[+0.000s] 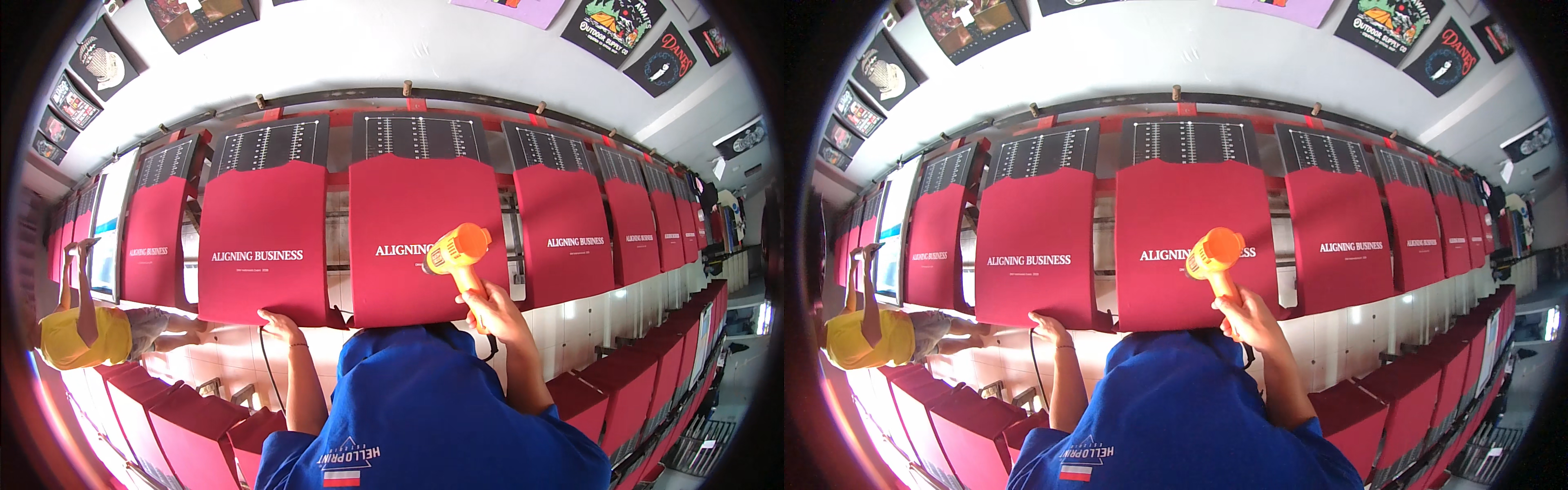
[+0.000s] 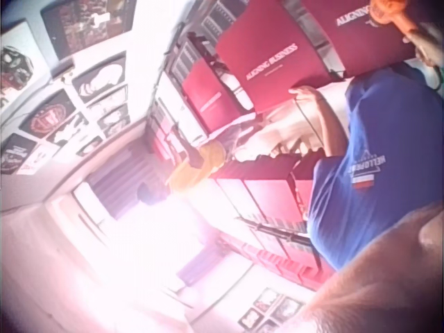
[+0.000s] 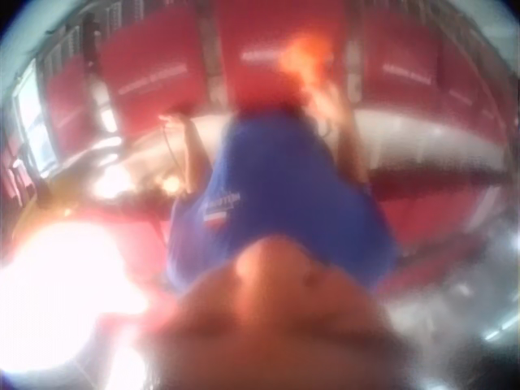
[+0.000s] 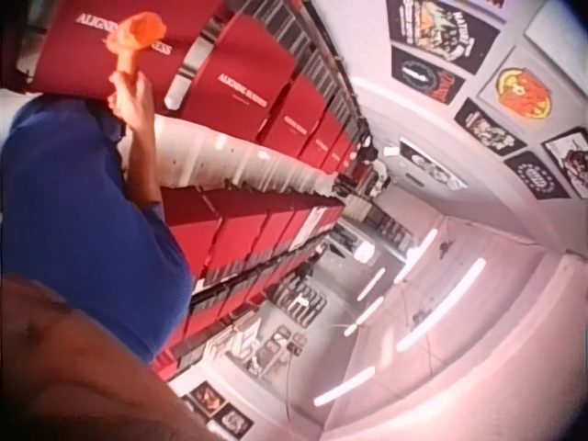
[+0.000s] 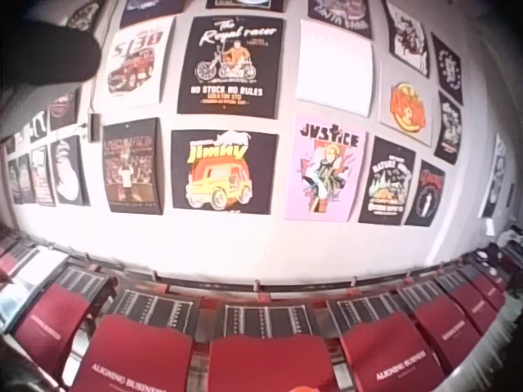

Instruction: The person uses a heat gun to dry the ink on several red shirts that are mounted on a screen printing press.

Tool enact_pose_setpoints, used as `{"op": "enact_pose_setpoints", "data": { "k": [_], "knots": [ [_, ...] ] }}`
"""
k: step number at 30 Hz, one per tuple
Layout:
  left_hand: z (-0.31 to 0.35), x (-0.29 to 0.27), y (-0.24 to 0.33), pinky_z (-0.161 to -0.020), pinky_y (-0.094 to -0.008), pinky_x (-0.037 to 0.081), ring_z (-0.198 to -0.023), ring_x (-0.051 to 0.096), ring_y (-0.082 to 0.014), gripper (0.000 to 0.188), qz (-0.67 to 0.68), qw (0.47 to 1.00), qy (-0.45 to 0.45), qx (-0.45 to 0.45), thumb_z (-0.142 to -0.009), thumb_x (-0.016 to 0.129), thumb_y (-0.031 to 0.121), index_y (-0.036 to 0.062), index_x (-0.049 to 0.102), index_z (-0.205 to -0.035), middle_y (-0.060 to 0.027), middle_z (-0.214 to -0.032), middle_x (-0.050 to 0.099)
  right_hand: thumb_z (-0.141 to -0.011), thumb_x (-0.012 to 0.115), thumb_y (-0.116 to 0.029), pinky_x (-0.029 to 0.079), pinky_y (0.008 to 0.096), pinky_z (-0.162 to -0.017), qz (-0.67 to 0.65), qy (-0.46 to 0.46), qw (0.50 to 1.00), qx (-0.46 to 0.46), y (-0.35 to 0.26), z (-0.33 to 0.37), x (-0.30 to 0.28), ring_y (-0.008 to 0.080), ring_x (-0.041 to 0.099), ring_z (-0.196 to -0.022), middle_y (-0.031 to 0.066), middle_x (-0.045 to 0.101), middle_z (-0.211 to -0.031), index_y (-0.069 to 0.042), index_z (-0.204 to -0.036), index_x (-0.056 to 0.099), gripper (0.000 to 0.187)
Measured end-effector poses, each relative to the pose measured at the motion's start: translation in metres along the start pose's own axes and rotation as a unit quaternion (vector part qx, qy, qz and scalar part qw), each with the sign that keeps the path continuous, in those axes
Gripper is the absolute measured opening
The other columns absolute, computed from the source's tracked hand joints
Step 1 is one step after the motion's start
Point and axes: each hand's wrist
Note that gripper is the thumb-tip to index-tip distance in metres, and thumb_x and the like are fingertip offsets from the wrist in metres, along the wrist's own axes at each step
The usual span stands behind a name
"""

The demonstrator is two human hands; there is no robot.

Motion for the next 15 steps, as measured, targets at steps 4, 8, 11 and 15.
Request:
{"op": "enact_pose_setpoints", "data": {
  "k": [4,8,11,15],
  "knots": [
    [-0.031,-0.001,-0.047,-0.088,-0.0481,0.051,-0.099,0.063,-0.0393,0.054,-0.245,0.944,0.139,0.172,-0.103,0.039,0.037,-0.01,0.046,-0.128,-0.0308,-0.12,0.058,-0.095,0.06,-0.033,0.043,0.0226,-0.046,0.027,-0.074,0.997,0.01,-0.01,-0.012,0.014,0.0085,0.057,-0.057,0.0031,0.057,-0.068,-0.005,-0.104,0.053,0.031],
    [-0.009,0.002,-0.016,-0.087,-0.0523,0.051,-0.101,0.061,-0.0461,0.067,0.168,0.982,0.081,-0.039,-0.099,0.043,0.051,-0.011,0.048,-0.122,-0.037,-0.112,0.058,-0.094,0.061,-0.032,0.043,0.0225,-0.046,0.021,-0.072,0.997,-0.008,-0.006,-0.019,0.01,0.0086,0.057,-0.057,0.0034,0.057,-0.069,-0.004,-0.105,0.053,0.031],
    [0.005,-0.016,0.006,-0.093,-0.0525,0.049,-0.106,0.059,-0.0478,0.068,0.187,0.973,0.081,-0.105,-0.097,0.046,0.051,-0.0117,0.047,-0.123,-0.0381,-0.116,0.057,-0.094,0.061,-0.03,0.043,0.0217,-0.045,0.025,-0.067,0.997,-0.028,-0.015,-0.014,0.008,0.0082,0.057,-0.057,0.0025,0.055,-0.068,-0.004,-0.107,0.054,0.03],
    [-0.016,-0.009,-0.032,-0.096,-0.0462,0.046,-0.108,0.058,-0.0453,0.075,0.234,0.963,0.065,-0.115,-0.094,0.05,0.057,-0.012,0.049,-0.123,-0.0307,-0.117,0.06,-0.095,0.06,-0.027,0.045,0.0232,-0.046,0.014,-0.06,0.998,-0.022,-0.01,-0.01,-0.015,0.0089,0.058,-0.058,0.0049,0.061,-0.08,-0.002,-0.112,0.055,0.031]
  ]
}}
Point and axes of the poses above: each hand's wrist, its own z-axis away from the middle knuckle, its own x-axis out of the palm, y = z × x
